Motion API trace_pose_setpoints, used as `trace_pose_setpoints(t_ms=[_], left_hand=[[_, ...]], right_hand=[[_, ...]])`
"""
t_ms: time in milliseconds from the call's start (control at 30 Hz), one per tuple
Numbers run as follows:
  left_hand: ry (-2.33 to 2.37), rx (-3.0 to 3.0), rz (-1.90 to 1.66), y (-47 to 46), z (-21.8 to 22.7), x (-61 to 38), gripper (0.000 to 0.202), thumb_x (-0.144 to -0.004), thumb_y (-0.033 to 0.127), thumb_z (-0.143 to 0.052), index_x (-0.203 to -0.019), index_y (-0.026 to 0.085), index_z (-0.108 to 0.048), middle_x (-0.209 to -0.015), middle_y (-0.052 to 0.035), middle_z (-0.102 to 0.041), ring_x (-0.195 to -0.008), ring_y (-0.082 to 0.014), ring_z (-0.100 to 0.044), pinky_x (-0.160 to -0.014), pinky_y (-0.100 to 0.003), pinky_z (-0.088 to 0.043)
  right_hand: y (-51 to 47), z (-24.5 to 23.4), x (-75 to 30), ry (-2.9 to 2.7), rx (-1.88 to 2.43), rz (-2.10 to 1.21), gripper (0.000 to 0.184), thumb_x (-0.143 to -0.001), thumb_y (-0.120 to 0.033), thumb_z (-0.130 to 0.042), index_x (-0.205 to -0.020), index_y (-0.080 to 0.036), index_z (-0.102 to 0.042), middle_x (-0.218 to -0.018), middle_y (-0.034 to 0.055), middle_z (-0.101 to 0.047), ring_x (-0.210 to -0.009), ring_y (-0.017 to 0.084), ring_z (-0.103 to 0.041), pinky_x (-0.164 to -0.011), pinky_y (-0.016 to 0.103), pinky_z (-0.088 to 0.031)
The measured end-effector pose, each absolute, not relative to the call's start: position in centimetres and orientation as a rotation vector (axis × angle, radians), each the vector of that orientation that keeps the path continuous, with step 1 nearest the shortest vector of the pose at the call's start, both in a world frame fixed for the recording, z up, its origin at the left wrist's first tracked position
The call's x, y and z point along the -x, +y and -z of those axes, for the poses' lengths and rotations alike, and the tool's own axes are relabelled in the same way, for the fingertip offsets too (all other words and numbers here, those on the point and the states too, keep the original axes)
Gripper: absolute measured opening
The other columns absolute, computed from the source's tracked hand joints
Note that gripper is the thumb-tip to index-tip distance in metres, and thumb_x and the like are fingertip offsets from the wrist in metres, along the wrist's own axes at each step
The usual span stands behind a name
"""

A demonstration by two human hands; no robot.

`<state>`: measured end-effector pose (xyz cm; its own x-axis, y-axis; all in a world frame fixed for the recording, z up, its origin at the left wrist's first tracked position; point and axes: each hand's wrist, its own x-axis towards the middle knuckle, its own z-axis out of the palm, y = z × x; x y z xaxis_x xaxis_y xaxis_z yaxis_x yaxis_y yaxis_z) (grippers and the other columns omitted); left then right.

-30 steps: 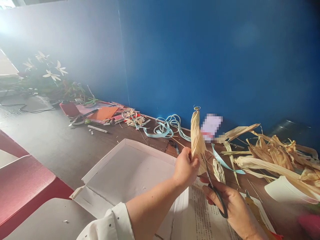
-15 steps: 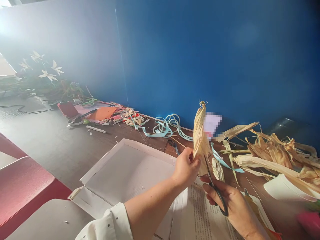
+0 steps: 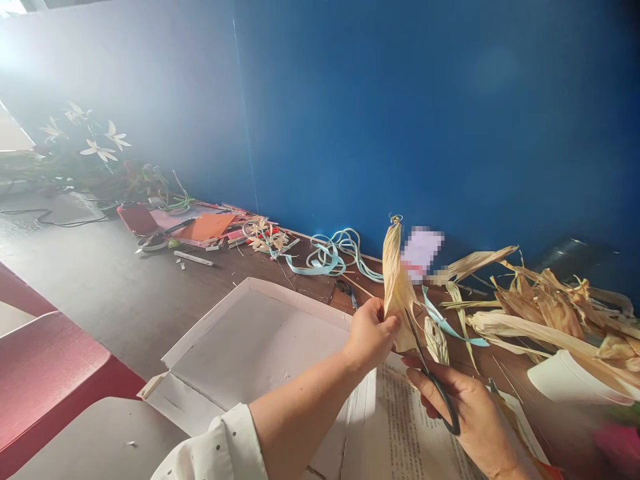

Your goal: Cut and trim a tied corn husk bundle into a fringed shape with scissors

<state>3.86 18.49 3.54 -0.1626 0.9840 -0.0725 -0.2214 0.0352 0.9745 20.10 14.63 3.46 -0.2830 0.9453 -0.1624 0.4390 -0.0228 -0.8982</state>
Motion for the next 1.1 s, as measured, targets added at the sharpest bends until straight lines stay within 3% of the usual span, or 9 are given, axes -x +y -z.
trace_pose_setpoints(t_ms=[767, 1100], left_hand=[[1.236, -0.975, -1.337, 18.4, -3.78, -3.77, 0.012, -0.078, 0.019, -0.059, -0.072, 0.016, -0.048, -0.058, 0.0061, -0.042, -0.05, -0.0057, -0.037, -0.044, -0.016, -0.027], [1.211, -0.91, -1.324, 18.37, -4.3, -3.77, 0.013, -0.079, 0.021, -0.058, -0.072, 0.016, -0.048, -0.057, 0.0057, -0.043, -0.048, -0.0067, -0.04, -0.043, -0.017, -0.033]], right_hand=[[14.65, -3.45, -19.95, -1.641, 1.438, -1.341, 0.057, -0.075, -0.061, -0.067, -0.106, -0.012, -0.067, -0.055, -0.0038, -0.046, -0.055, 0.013, -0.04, -0.053, 0.023, -0.032], [14.79, -3.1, -20.22, -1.714, 1.449, -1.276, 0.057, -0.077, -0.063, -0.065, -0.104, -0.013, -0.067, -0.055, -0.0037, -0.047, -0.053, 0.013, -0.04, -0.052, 0.023, -0.03]])
